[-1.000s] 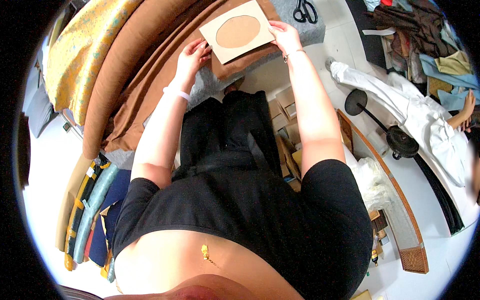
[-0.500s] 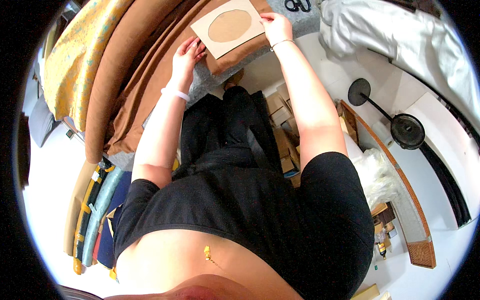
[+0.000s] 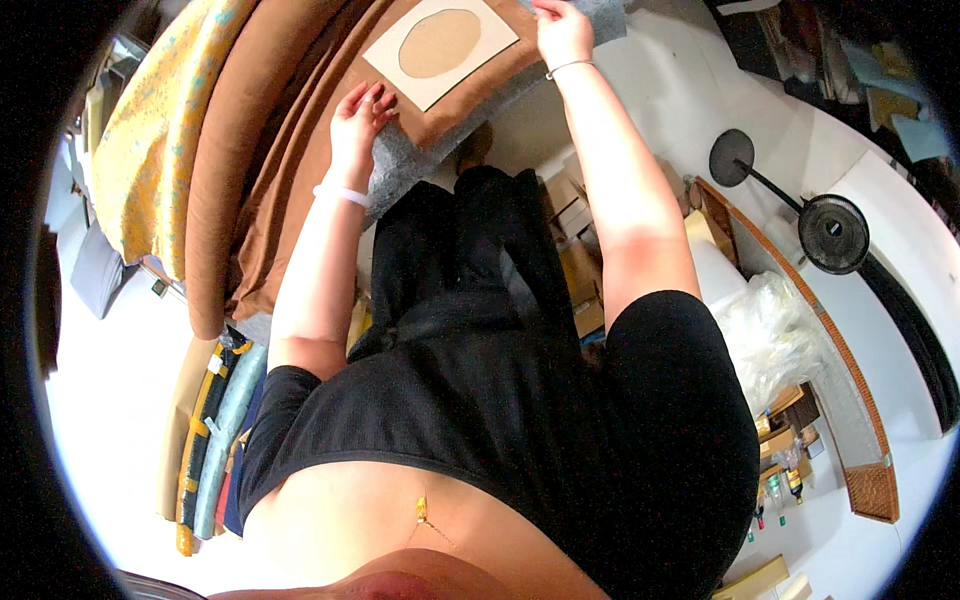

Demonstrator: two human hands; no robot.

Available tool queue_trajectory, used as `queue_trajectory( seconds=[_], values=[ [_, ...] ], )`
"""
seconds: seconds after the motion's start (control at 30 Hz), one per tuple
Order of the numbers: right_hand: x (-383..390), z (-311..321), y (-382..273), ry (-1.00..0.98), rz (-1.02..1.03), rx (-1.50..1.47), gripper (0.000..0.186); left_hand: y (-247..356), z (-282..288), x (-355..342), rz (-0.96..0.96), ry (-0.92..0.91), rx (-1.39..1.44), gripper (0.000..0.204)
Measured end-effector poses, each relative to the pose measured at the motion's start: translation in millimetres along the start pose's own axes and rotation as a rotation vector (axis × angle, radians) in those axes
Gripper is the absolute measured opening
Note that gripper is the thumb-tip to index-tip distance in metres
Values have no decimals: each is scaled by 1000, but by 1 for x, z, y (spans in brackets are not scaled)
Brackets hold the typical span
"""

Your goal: The person places a circular cardboard template on a brown fabric roll, cuts around it with scissors, and then irons the cut piece on a table. The person handles the template, fabric, scissors, and iron during the process.

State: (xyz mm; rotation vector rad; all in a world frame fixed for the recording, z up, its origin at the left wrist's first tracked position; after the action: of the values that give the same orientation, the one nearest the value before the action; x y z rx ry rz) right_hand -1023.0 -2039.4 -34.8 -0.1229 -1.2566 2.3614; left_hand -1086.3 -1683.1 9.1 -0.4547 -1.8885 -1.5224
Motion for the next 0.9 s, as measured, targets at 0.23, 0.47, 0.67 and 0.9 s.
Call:
queue_trajectory(
  seconds=[0.23, 0.47, 0.67, 0.9],
  values=[
    [-4, 41, 45, 150, -95, -109, 15, -29, 71, 0, -180, 18, -299, 25],
    [10, 54, 3, 200, -53, 30, 15, -21, 114, 50, -203, 35, -669, 21],
    [-34, 38, -29, 239, 376, 493, 23, -9, 108, 66, -304, 8, -912, 20],
    [-25, 46, -92, 92, 418, 663, 19, -26, 79, 38, -185, 59, -534, 22]
  ],
)
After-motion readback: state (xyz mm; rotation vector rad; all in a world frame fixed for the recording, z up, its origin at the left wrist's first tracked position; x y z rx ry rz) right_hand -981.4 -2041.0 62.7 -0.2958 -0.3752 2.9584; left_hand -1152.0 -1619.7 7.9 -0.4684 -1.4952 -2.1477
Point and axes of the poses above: each hand's wrist, its own x-axis away from the middle knuckle, its own z-axis out of the back of the hand, y = z × x, the point moved 3 cm from there along -x, towards the middle knuckle, and after that the axes turned 4 degrees about x, right-handed, at the moved point
